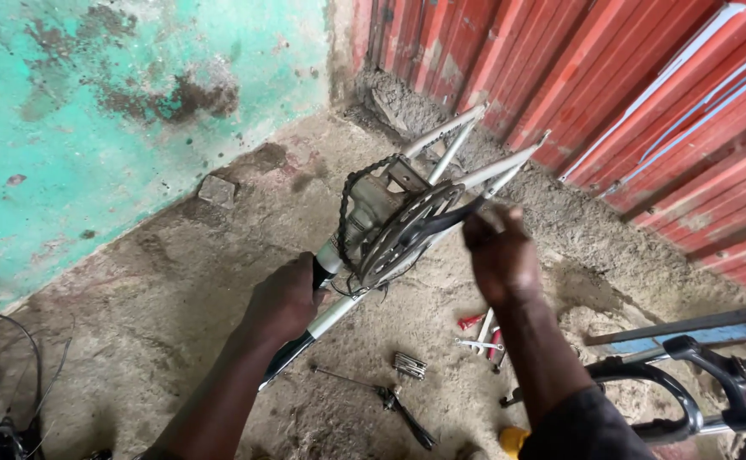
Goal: Installing a crankset and chain onto a bicycle frame
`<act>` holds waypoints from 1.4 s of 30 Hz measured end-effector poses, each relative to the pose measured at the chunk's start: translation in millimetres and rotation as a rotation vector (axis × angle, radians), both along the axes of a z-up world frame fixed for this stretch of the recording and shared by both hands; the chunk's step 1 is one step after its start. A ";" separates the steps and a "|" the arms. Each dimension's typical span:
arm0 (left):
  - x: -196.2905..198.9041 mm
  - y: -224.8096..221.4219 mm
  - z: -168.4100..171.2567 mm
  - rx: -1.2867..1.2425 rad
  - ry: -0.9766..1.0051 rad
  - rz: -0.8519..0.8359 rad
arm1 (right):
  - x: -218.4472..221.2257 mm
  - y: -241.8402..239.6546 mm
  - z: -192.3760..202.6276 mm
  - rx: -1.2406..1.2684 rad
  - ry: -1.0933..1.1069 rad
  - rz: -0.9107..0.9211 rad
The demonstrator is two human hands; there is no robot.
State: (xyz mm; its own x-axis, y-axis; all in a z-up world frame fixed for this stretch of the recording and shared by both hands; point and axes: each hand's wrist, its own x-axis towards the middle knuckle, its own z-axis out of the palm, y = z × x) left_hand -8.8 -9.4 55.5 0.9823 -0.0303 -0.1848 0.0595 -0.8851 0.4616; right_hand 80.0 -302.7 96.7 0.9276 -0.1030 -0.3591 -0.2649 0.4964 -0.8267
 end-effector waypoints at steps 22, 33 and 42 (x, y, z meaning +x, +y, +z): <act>-2.6 0.0 40.2 -0.368 0.200 0.194 | -74.0 44.3 -34.8 -1.450 -0.482 1.169; 4.2 0.5 31.8 -0.347 0.204 0.303 | -16.8 2.5 -71.9 -1.579 -0.277 0.650; 5.9 3.5 25.6 -0.344 0.154 0.312 | -97.9 79.1 -2.8 -0.648 -0.167 1.054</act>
